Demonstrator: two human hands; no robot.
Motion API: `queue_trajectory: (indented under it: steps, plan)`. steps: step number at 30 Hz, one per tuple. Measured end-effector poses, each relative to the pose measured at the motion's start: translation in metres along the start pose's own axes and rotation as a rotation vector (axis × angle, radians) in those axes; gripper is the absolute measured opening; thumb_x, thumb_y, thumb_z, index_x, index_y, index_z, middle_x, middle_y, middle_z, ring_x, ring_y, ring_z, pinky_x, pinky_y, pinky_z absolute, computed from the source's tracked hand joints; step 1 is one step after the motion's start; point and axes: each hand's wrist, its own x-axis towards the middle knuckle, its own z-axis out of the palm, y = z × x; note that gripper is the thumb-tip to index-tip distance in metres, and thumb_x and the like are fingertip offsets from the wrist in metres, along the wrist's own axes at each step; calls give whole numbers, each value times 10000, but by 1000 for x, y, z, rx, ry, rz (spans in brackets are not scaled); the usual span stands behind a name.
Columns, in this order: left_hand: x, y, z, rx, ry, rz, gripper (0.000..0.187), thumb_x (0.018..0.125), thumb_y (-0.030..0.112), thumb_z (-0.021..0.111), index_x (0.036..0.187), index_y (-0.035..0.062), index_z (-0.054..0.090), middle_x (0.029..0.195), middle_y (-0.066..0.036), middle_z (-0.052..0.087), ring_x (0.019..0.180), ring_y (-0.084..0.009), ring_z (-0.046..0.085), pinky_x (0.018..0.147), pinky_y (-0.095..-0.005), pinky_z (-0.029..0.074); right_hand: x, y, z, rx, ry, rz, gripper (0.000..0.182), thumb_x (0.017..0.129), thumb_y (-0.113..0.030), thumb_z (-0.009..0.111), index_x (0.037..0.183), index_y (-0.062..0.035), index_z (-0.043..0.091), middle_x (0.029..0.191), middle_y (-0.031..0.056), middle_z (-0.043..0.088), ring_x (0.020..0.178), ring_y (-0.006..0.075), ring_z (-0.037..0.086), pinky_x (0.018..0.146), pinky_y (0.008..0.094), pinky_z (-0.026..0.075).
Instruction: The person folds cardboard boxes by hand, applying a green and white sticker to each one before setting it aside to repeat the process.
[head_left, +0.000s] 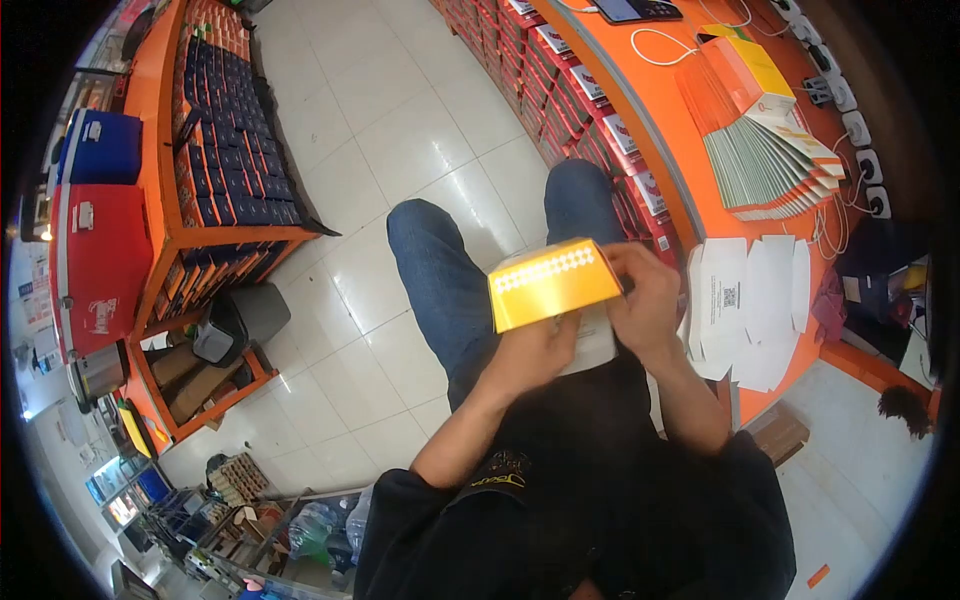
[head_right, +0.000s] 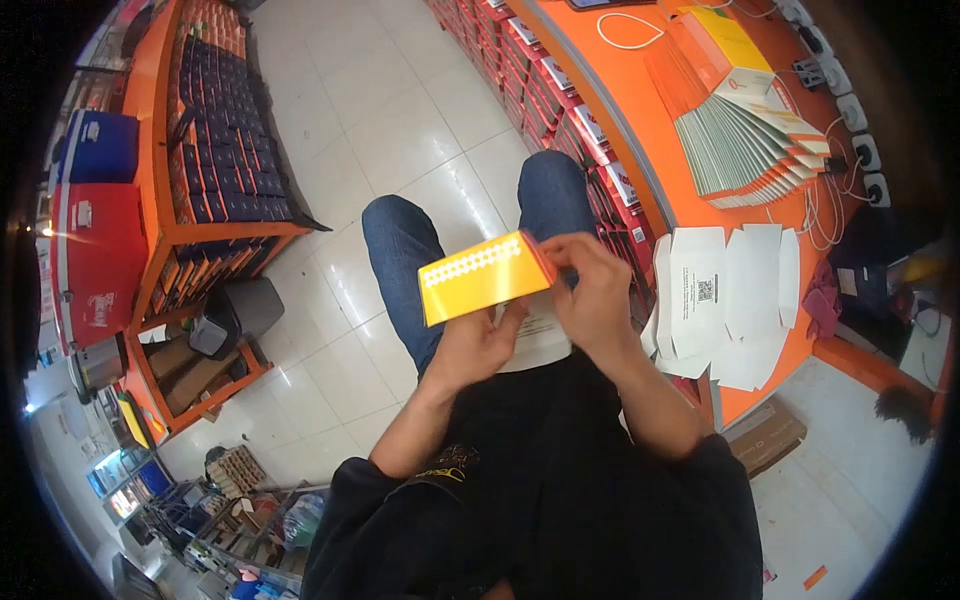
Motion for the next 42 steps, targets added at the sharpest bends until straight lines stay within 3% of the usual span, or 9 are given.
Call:
queue_trajectory:
  steps: [5, 10, 13, 15, 19, 21, 27, 37, 42]
  plan:
    - [-8, 45, -9, -89, 192, 254, 154, 828, -27, 673, 964, -12, 603, 948, -141, 607, 889, -229, 614, 792, -325, 484, 19, 37, 11, 70, 324, 227, 148, 812, 4, 650, 950, 54, 664, 878, 152, 698, 754, 225, 691, 671, 328, 530]
    - [-19, 21, 12, -177, 300, -238, 299, 852, 87, 725, 1021, -21, 503, 1051, -141, 555, 982, -203, 592, 770, -308, 499, 28, 43, 40, 619, 645, 354, 278, 902, -14, 614, 1167, 66, 586, 1099, 129, 656, 964, 171, 647, 824, 318, 530]
    - [0, -2, 24, -405, 503, -294, 334, 917, 207, 697, 1021, -54, 518, 1039, -116, 599, 972, -176, 607, 802, -331, 520, 17, 28, 58, 713, 425, 588, 517, 906, -13, 640, 1369, 52, 420, 1310, 145, 531, 1180, 219, 548, 1002, 342, 450]
    - [15, -16, 5, -514, 537, -392, 263, 977, 210, 618, 1022, -39, 547, 984, -101, 630, 903, -141, 599, 795, -323, 507, -1, 32, 68, 674, 419, 432, 382, 915, -56, 660, 1265, 30, 534, 1189, 99, 594, 1041, 180, 610, 837, 319, 530]
    - [31, -19, -61, -185, 648, -218, 231, 985, 199, 609, 884, -8, 586, 818, -33, 619, 783, -74, 528, 718, -259, 454, 4, 36, -10, 78, -563, 38, 279, 918, -52, 650, 1193, -22, 613, 968, 81, 655, 879, 169, 649, 743, 320, 544]
    - [30, -18, -95, -84, 544, -205, 184, 961, 153, 620, 871, -6, 590, 823, -27, 613, 783, -77, 525, 710, -266, 453, 15, 51, -31, 101, -629, 428, 204, 943, -85, 623, 1130, -5, 637, 862, 88, 650, 762, 163, 640, 711, 305, 526]
    - [49, 3, -87, 9, 290, -44, 76, 930, 34, 534, 961, -29, 563, 854, -172, 638, 794, -281, 630, 743, -347, 485, 61, -6, -1, 314, -125, -217, 500, 1024, -458, 489, 1212, 3, 527, 957, 94, 601, 882, 161, 577, 758, 288, 446]
    - [37, 12, -44, -619, 172, -357, 325, 1060, 314, 478, 1068, 8, 587, 938, -47, 634, 842, -122, 597, 746, -294, 492, 37, 15, 47, 905, -100, 451, 771, 1003, -674, 186, 852, -27, 579, 704, 13, 568, 647, 74, 534, 611, 219, 427]
    - [30, -11, -24, -518, 170, -320, 352, 1049, 329, 506, 998, 1, 622, 845, -29, 643, 756, -74, 584, 667, -238, 479, 30, 18, 50, 694, -63, 558, 563, 1016, -462, 523, 739, 14, 642, 665, 26, 629, 605, 87, 561, 550, 277, 438]
